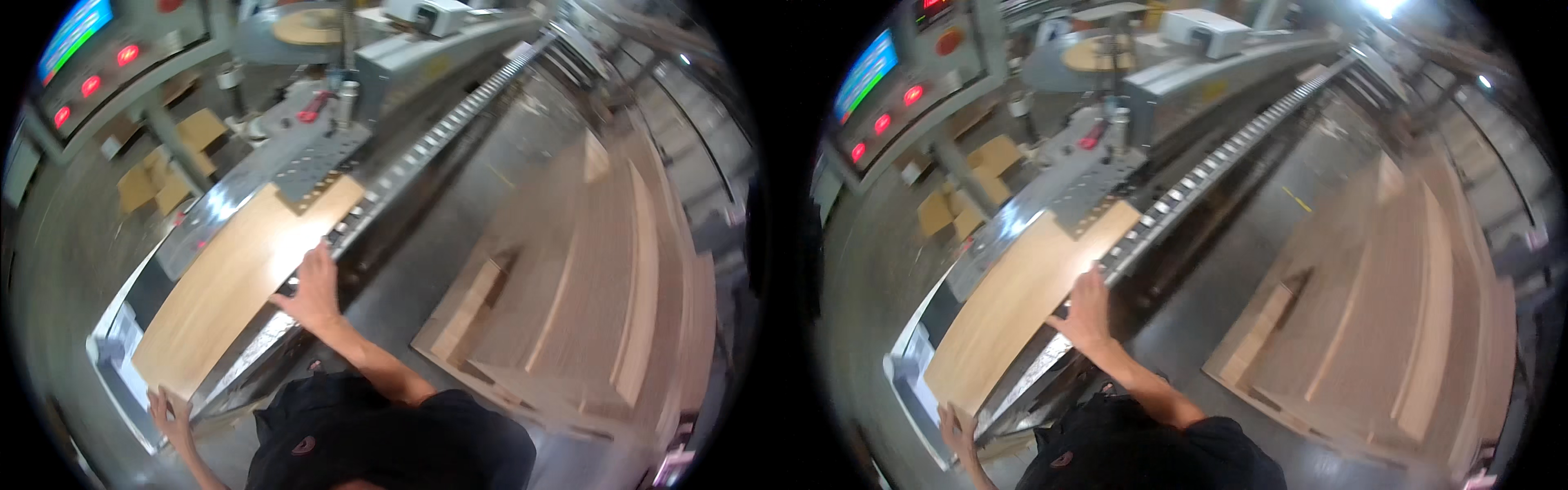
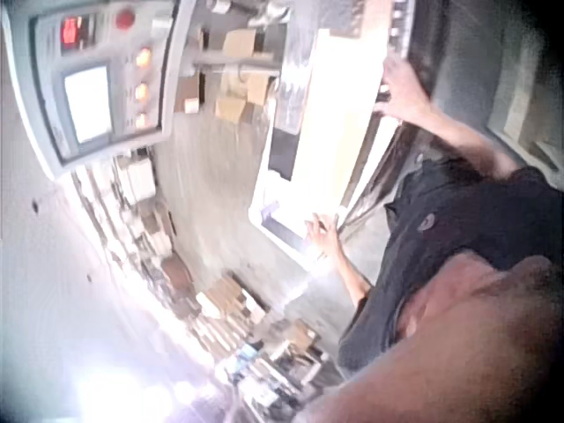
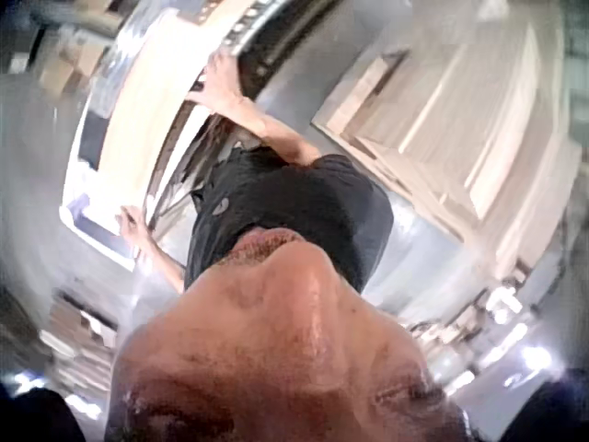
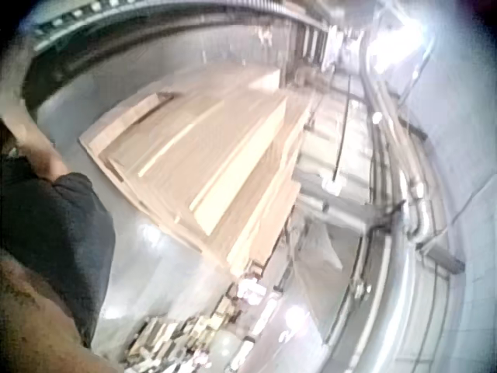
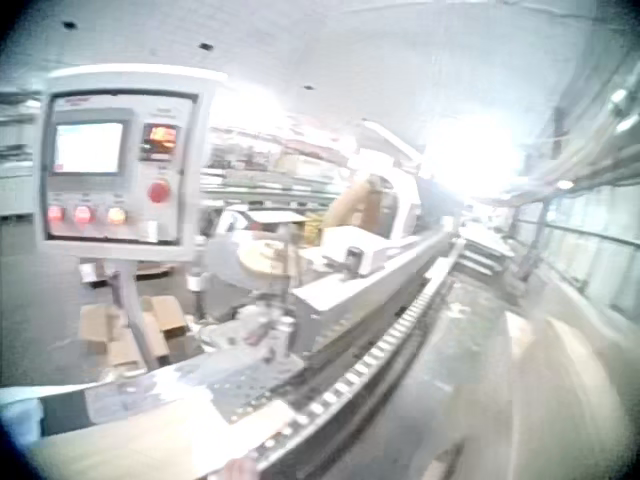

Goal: The person picks up wooden panels from a stack and feeds them into an edge banding machine one by one.

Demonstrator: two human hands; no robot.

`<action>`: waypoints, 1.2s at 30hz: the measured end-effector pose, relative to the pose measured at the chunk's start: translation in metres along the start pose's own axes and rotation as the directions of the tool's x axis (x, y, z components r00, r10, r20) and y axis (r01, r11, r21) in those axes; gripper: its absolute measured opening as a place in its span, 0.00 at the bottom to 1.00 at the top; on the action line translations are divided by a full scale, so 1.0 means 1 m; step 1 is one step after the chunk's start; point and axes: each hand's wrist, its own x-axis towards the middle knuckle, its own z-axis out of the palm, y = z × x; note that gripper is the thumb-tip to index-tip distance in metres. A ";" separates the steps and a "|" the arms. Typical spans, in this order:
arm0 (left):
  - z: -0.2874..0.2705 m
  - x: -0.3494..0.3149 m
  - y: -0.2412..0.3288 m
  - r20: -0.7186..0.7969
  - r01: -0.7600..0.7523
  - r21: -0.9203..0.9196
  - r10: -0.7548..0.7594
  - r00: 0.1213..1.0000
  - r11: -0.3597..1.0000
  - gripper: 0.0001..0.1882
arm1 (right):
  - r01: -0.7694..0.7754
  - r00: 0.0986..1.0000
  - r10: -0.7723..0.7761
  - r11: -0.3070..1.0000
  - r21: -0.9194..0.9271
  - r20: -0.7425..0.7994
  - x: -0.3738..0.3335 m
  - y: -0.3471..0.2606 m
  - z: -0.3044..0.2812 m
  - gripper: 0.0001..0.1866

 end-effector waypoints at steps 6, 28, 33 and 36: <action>0.028 0.001 0.063 -0.090 0.096 -0.147 -0.110 0.990 0.984 0.37 | -0.010 0.991 -0.002 0.996 -0.089 -0.132 0.022 0.026 -0.021 0.47; 0.111 0.054 0.256 0.063 -0.252 0.162 0.245 0.968 0.954 0.34 | -0.096 0.990 0.051 0.931 -0.352 -0.135 0.130 0.233 -0.090 0.47; 0.159 0.066 0.303 0.061 -0.416 -0.003 0.415 0.908 0.909 0.33 | -0.180 0.946 0.111 0.961 -0.209 -0.305 0.060 0.273 -0.128 0.34; 0.150 0.063 0.299 -0.054 -0.486 -0.195 0.486 0.872 0.852 0.28 | -0.174 0.948 0.229 0.955 0.241 -0.222 -0.012 0.132 -0.125 0.21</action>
